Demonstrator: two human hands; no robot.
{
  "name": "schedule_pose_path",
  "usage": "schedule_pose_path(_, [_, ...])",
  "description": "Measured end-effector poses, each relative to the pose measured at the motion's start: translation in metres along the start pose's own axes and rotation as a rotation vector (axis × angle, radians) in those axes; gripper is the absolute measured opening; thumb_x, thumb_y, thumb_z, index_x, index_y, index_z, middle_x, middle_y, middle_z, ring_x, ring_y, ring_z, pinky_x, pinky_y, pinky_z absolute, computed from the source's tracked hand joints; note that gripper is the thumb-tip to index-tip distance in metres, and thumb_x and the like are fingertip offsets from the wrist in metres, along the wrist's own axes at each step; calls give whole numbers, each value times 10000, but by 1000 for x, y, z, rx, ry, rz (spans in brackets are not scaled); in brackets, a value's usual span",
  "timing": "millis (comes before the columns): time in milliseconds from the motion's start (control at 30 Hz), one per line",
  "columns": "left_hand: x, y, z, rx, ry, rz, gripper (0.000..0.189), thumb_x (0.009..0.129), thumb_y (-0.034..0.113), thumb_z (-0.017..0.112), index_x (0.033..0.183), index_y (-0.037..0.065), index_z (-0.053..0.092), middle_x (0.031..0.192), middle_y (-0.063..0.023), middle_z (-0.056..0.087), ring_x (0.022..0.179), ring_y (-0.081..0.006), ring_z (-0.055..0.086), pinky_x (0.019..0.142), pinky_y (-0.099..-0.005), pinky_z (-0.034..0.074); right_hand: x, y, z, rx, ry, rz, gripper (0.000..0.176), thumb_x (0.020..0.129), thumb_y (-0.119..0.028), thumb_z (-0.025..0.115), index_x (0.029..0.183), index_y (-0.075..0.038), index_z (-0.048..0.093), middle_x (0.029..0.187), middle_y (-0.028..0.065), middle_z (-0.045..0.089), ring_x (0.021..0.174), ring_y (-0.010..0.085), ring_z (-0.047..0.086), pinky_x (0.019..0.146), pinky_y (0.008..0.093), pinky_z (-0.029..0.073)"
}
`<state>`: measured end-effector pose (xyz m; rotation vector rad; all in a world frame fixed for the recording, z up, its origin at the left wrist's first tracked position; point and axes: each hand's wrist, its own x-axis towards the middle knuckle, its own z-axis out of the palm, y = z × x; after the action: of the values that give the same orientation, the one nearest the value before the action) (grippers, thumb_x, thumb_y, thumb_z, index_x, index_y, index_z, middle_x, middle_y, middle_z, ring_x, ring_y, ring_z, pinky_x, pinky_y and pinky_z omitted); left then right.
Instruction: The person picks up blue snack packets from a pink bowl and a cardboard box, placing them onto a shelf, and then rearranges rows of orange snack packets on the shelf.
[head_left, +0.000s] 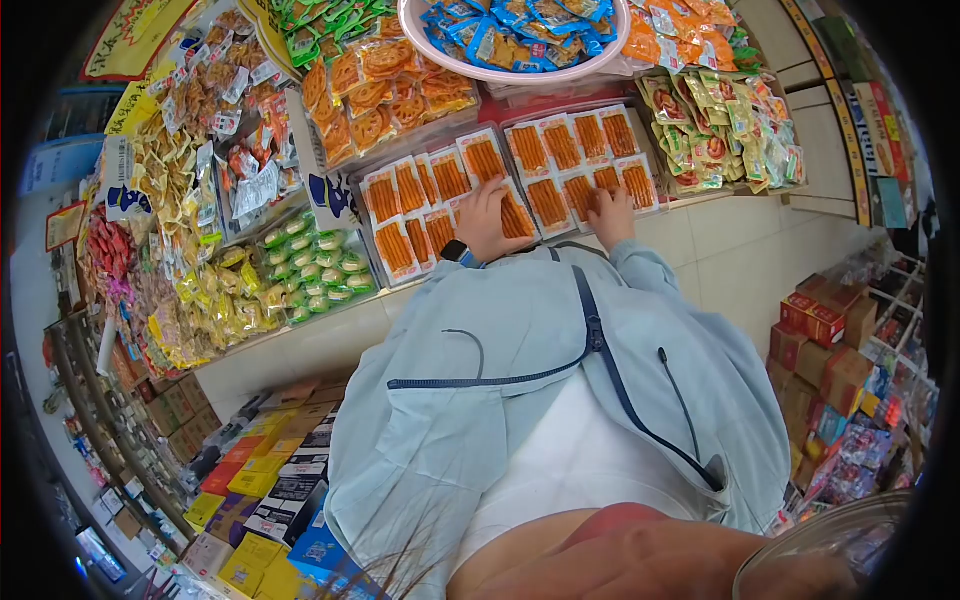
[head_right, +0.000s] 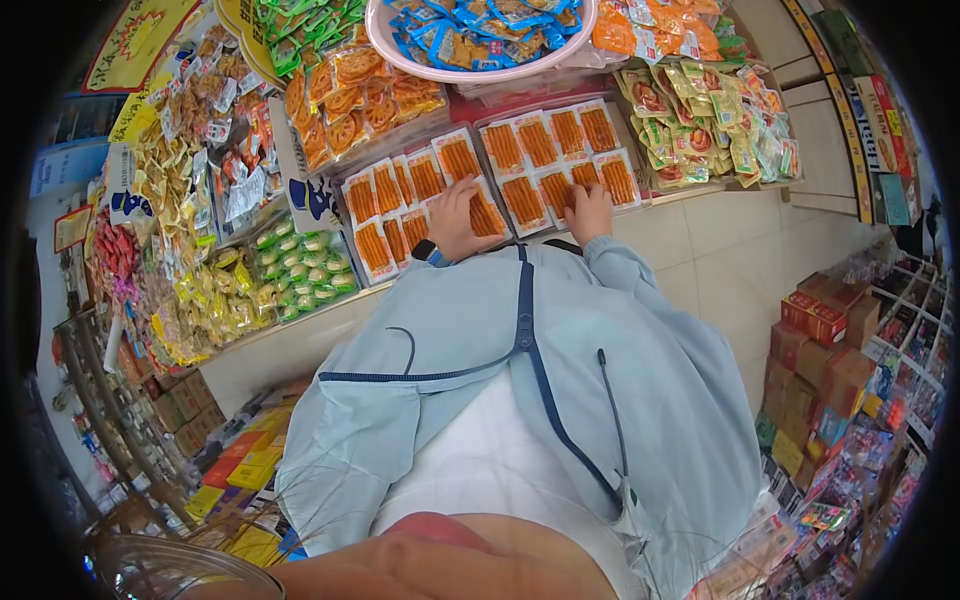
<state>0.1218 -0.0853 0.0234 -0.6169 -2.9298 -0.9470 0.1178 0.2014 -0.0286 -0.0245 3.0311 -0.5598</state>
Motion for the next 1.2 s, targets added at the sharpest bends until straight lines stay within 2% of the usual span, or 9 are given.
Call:
schedule_pose_path(167, [18, 8, 10, -16, -31, 77, 939, 614, 522, 843, 1272, -38, 476, 1404, -205, 444, 1283, -391, 427, 1056, -491, 358, 1, -23, -10, 142, 107, -218, 448, 795, -184, 737, 1192, -44, 580, 1108, 165, 580, 1006, 330, 558, 879, 412, 466])
schedule_pose_path(267, [38, 22, 17, 27, -99, 73, 933, 642, 543, 806, 1308, -17, 468, 1402, -198, 444, 1270, -386, 435, 1061, -484, 359, 11, -56, -20, 824, -333, -29, 451, 847, -193, 713, 1229, -22, 544, 1049, 152, 605, 947, 267, 603, 823, 373, 493])
schedule_pose_path(367, [53, 35, 24, 5, -148, 107, 915, 661, 547, 778, 1310, -16, 465, 1432, -199, 409, 1273, -392, 413, 1066, -506, 350, 17, -48, 18, 962, -309, 27, 468, 874, -191, 692, 1262, -3, 510, 1028, 153, 632, 910, 231, 627, 790, 358, 511])
schedule_pose_path(600, [38, 15, 25, 21, -101, -30, 802, 740, 406, 755, 1363, 4, 451, 1449, -238, 373, 1316, -431, 371, 1082, -514, 339, 24, 58, 47, 716, 164, 216, 578, 859, -166, 690, 1368, -23, 457, 1051, 189, 675, 940, 304, 678, 800, 391, 529])
schedule_pose_path(700, [25, -11, 22, 38, -6, -171, 691, 769, 295, 718, 1343, 4, 467, 1444, -245, 362, 1309, -428, 370, 1068, -522, 334, 22, 89, 48, 586, 146, 178, 585, 856, -162, 686, 1378, -33, 455, 1026, 208, 687, 954, 343, 678, 810, 413, 529])
schedule_pose_path(733, [18, -21, 23, 60, 47, -189, 668, 774, 292, 708, 1331, 7, 475, 1436, -242, 367, 1309, -423, 367, 1063, -526, 330, 24, 69, 14, 463, -108, 344, 609, 870, -119, 676, 1425, -67, 431, 1331, 218, 523, 1154, 325, 578, 948, 380, 475])
schedule_pose_path(833, [-1, -40, 24, 95, 94, -242, 640, 793, 274, 684, 1337, 16, 467, 1429, -229, 377, 1322, -413, 347, 1079, -534, 291, 18, 42, -2, -153, 201, 38, 578, 868, -113, 658, 1413, -110, 465, 1341, 163, 504, 1122, 339, 550, 951, 403, 459])
schedule_pose_path(933, [-23, -46, 23, 162, 47, -281, 674, 805, 322, 673, 1365, 24, 444, 1452, -207, 368, 1353, -394, 327, 1102, -544, 258, 16, 37, 17, -286, 136, 9, 580, 852, -201, 668, 1403, -182, 488, 1356, 88, 489, 1152, 315, 509, 949, 429, 444])
schedule_pose_path(1200, [-44, -40, -4, 232, -207, -257, 874, 735, 457, 738, 1422, 49, 386, 1533, -157, 302, 1427, -331, 270, 1129, -560, 214, 18, 41, 13, -76, 29, -194, 565, 876, -200, 635, 1416, -223, 472, 1409, 86, 468, 1209, 337, 473, 1011, 463, 407])
